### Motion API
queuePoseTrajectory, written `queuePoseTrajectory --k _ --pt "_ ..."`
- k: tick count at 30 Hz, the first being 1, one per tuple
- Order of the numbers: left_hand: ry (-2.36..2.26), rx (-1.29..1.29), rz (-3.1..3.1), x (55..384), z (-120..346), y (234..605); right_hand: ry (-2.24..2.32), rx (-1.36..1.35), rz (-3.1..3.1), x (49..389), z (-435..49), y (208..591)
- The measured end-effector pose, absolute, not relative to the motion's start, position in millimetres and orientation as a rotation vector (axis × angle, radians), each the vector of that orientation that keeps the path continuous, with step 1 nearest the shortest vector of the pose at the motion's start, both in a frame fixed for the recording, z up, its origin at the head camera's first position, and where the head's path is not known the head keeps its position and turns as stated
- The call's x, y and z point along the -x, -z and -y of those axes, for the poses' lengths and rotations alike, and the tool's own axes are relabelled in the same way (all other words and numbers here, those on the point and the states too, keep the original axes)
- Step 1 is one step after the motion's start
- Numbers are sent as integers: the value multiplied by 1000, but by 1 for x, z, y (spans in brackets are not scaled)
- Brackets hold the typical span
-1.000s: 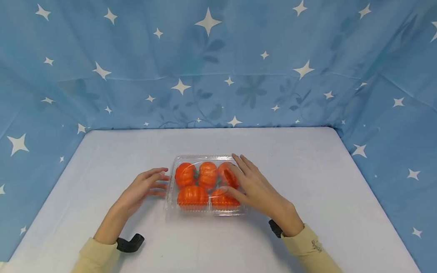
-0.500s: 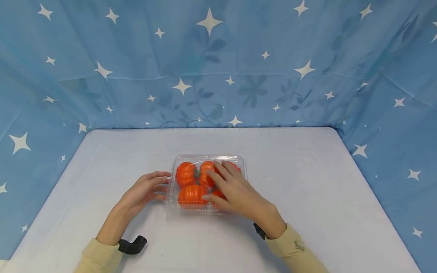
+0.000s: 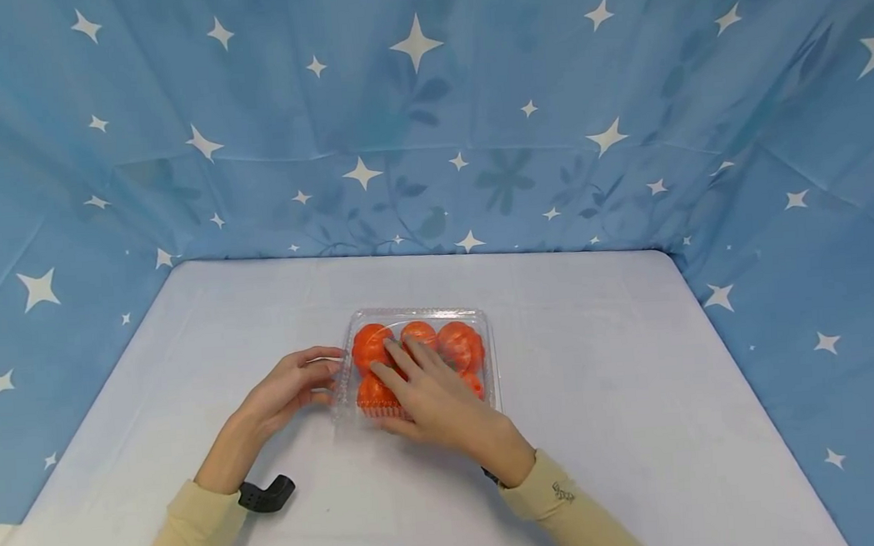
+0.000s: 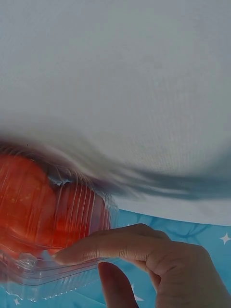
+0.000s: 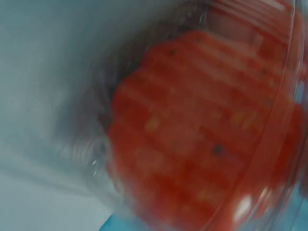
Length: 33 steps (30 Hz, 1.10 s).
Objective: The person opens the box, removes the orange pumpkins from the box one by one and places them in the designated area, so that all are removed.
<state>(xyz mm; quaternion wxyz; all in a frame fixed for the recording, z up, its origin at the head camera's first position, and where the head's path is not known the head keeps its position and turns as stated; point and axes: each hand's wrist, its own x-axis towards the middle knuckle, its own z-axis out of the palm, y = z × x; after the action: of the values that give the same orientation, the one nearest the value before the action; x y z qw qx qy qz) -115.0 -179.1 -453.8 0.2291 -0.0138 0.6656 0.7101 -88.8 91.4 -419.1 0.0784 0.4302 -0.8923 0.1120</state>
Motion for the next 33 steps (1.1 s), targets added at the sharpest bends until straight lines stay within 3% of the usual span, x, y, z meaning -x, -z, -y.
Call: queuePoseTrajectory --k 33 --pt "-1918 53 -1875 115 177 455 -57 -1242 2431 74 -59 433"
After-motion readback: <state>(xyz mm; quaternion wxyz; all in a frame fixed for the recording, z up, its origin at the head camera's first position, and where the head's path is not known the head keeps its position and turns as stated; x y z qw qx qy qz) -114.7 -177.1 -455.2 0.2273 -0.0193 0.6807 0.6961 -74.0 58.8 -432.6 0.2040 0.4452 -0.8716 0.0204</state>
